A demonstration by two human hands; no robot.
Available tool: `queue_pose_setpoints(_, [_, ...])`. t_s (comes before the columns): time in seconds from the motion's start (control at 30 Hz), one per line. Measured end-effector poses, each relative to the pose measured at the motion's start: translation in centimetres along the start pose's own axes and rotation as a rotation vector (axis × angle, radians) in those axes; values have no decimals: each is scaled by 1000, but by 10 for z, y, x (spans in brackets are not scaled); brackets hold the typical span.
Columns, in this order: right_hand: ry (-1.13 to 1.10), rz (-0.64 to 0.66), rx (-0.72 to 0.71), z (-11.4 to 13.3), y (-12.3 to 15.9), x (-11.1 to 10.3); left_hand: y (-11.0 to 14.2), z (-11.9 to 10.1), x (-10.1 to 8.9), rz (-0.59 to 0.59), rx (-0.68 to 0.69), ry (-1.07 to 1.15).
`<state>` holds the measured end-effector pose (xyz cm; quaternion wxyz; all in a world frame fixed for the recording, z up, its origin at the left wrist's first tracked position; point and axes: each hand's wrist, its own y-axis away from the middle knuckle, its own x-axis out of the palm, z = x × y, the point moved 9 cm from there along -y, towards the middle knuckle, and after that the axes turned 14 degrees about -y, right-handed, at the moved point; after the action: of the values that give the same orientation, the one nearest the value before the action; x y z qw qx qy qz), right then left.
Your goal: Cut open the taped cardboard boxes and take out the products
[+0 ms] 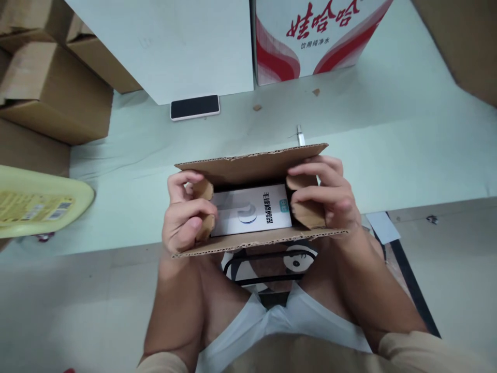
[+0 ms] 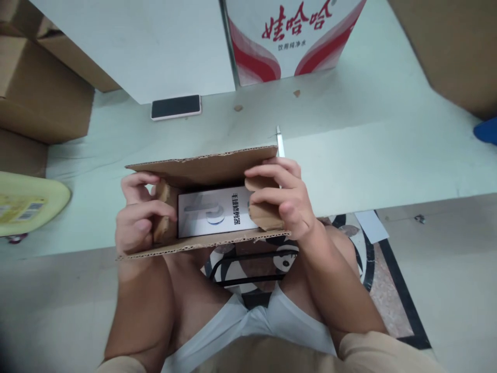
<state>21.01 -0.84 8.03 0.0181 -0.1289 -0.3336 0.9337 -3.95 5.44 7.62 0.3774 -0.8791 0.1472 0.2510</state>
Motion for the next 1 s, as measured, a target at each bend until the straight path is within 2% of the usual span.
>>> queue_pose_setpoints(0.07, [-33,-195,-71,9,3,-19,-3,-5,-5,-82,46,20])
queue_pose_setpoints(0.13, [30,-321,-49,16,6,-36,-5,-7,-7,-132,65,15])
queue_pose_setpoints(0.17, [96,-325,-5,19,6,-40,-6,-7,-7,-146,61,6])
queue_pose_setpoints(0.23, [225,-245,72,28,5,-45,-7,-9,-5,-146,67,-2])
queue_pose_setpoints(0.3, [305,-82,81,43,2,-43,-6,-12,-3,-126,81,10])
queue_pose_setpoints(0.4, [459,301,115,58,-5,-29,-1,-12,1,-77,43,22])
queue_pose_setpoints(0.47, [568,539,255,54,-11,-21,4,-9,4,-61,-11,18])
queue_pose_setpoints(0.57, [646,770,558,39,-26,-9,10,-10,5,-50,-60,5])
queue_pose_setpoints(0.63, [642,926,726,30,-32,12,12,-12,5,-43,-67,-11])
queue_pose_setpoints(0.67, [661,997,761,27,-35,26,13,-13,5,-36,-69,-21])
queue_pose_setpoints(0.73, [755,1105,668,24,-45,60,14,-14,4,-28,-68,-32])
queue_pose_setpoints(0.8, [788,1202,392,28,-53,104,14,-14,4,-38,-58,-27])
queue_pose_setpoints(0.87, [684,1298,131,36,-49,145,13,-13,4,-62,-51,-25])
queue_pose_setpoints(0.93, [586,1359,22,35,-41,168,12,-12,6,-76,-55,-52])
queue_pose_setpoints(1.0, [596,1381,36,24,-36,173,11,-13,7,-80,-59,-89])
